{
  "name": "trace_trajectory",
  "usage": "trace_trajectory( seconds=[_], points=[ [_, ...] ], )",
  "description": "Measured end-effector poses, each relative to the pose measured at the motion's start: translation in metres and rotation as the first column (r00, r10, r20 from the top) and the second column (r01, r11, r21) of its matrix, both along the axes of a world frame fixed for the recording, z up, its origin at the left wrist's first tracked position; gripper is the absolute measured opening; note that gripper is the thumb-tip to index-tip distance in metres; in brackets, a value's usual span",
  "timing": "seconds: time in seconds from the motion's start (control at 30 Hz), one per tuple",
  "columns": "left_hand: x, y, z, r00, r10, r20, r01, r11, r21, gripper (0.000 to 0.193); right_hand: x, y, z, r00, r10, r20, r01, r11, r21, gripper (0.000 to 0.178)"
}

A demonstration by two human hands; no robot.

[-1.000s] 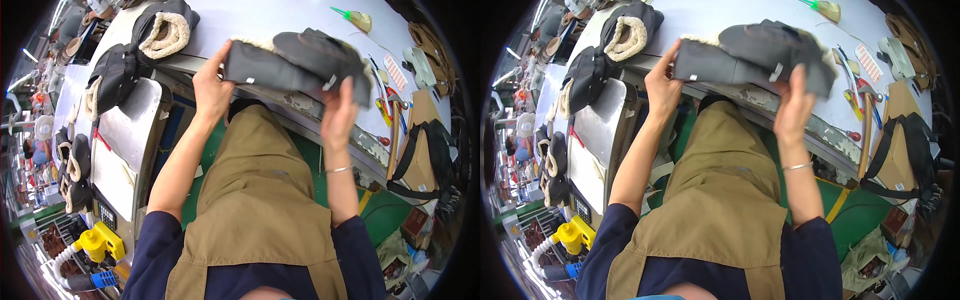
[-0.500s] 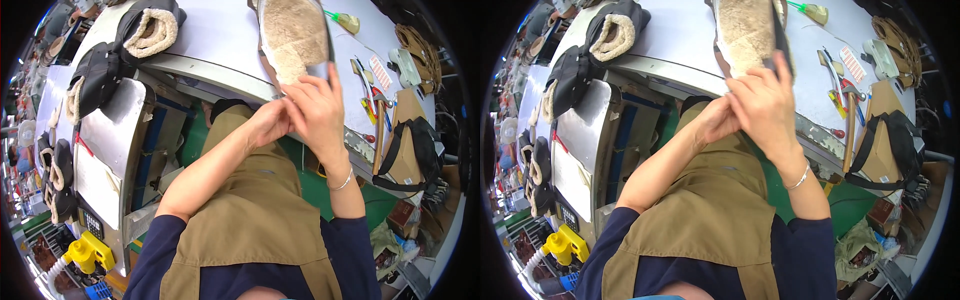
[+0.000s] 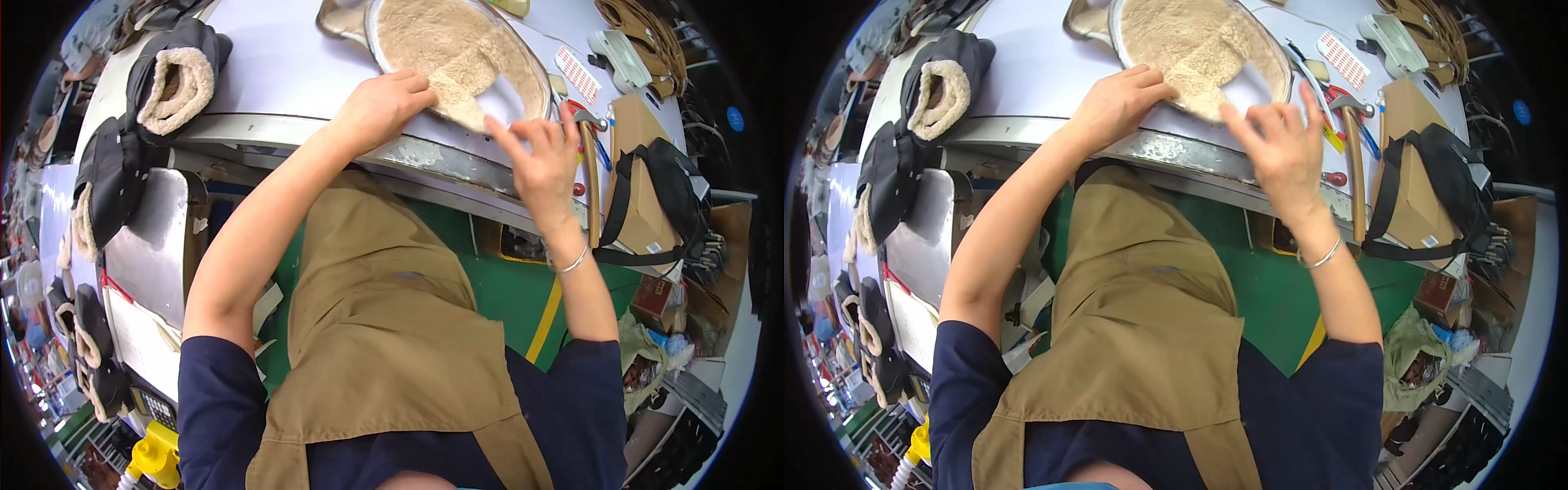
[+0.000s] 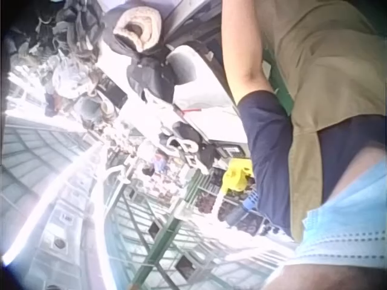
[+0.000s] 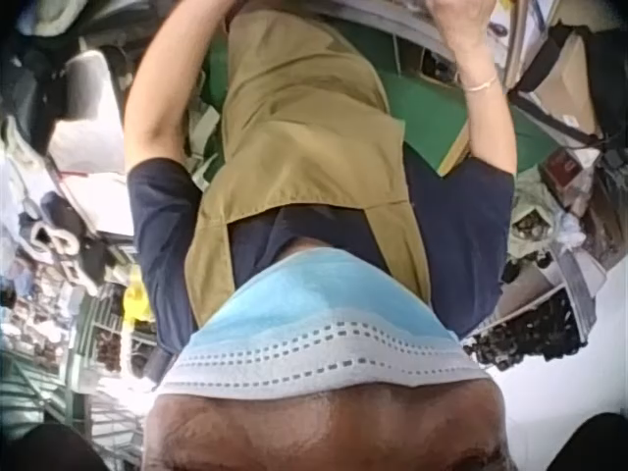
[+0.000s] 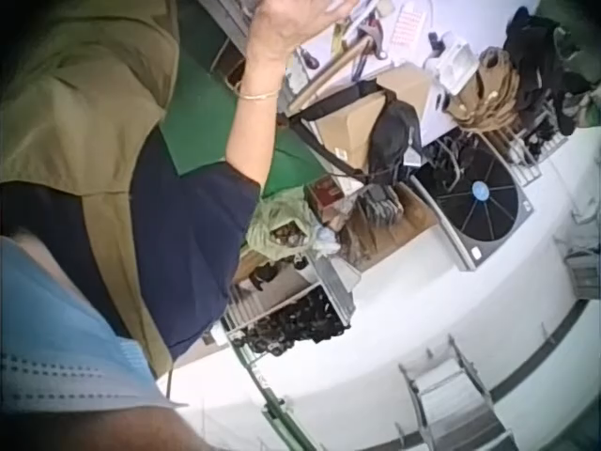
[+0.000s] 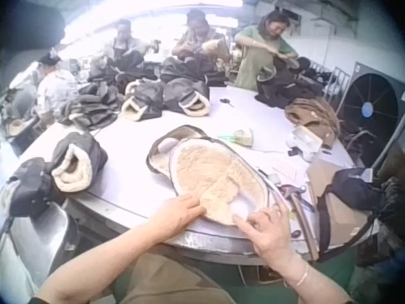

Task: Applying adhesive to shoe upper components and assembling them at a workbench.

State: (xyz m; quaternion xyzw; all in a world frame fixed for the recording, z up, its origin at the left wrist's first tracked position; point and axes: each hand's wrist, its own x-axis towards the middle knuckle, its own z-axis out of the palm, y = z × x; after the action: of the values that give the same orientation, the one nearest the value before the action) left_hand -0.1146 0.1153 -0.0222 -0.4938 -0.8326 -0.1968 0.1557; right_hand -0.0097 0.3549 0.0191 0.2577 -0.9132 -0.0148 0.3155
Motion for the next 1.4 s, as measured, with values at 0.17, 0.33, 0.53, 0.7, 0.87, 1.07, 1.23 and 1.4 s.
trace_trajectory(
  seconds=[0.17, 0.33, 0.53, 0.7, 0.87, 1.07, 1.23, 1.4],
  points=[
    [0.034, 0.017, -0.021, 0.999, 0.024, 0.039, -0.022, 0.999, -0.046, 0.041, 0.011, 0.011, -0.013, 0.997, 0.017, 0.070, -0.024, 0.995, 0.096, 0.023],
    [0.046, 0.021, -0.015, 0.993, 0.056, 0.105, -0.059, 0.998, 0.030, 0.046, 0.044, -0.007, -0.022, 0.977, -0.131, 0.165, 0.115, 0.988, 0.101, 0.024],
    [0.047, 0.016, -0.013, 0.986, 0.093, 0.139, -0.087, 0.995, -0.045, 0.049, 0.052, -0.003, -0.038, 0.957, -0.194, 0.216, 0.178, 0.980, 0.094, 0.032],
    [0.048, 0.015, -0.012, 0.982, 0.110, 0.153, -0.101, 0.993, -0.067, 0.049, 0.047, 0.006, -0.028, 0.909, -0.140, 0.393, 0.138, 0.990, 0.035, 0.035],
    [0.048, 0.009, -0.014, 0.991, 0.075, 0.114, -0.065, 0.994, -0.089, 0.054, 0.043, 0.016, -0.022, 0.887, -0.058, 0.459, 0.085, 0.996, -0.037, 0.037],
    [0.064, 0.020, -0.016, 0.982, 0.162, -0.094, -0.177, 0.967, -0.183, 0.056, 0.045, 0.012, -0.024, 0.896, -0.076, 0.437, 0.083, 0.997, 0.002, 0.038],
    [0.056, 0.004, -0.022, 0.990, 0.069, 0.120, -0.065, 0.997, -0.037, 0.054, 0.042, 0.014, -0.025, 0.910, -0.076, 0.408, 0.061, 0.997, 0.051, 0.035],
    [0.079, -0.046, -0.007, 0.788, -0.024, 0.615, -0.229, 0.916, 0.329, 0.048, 0.005, 0.012, 0.022, 0.889, 0.050, 0.455, -0.038, 0.999, -0.035, 0.018]
  ],
)
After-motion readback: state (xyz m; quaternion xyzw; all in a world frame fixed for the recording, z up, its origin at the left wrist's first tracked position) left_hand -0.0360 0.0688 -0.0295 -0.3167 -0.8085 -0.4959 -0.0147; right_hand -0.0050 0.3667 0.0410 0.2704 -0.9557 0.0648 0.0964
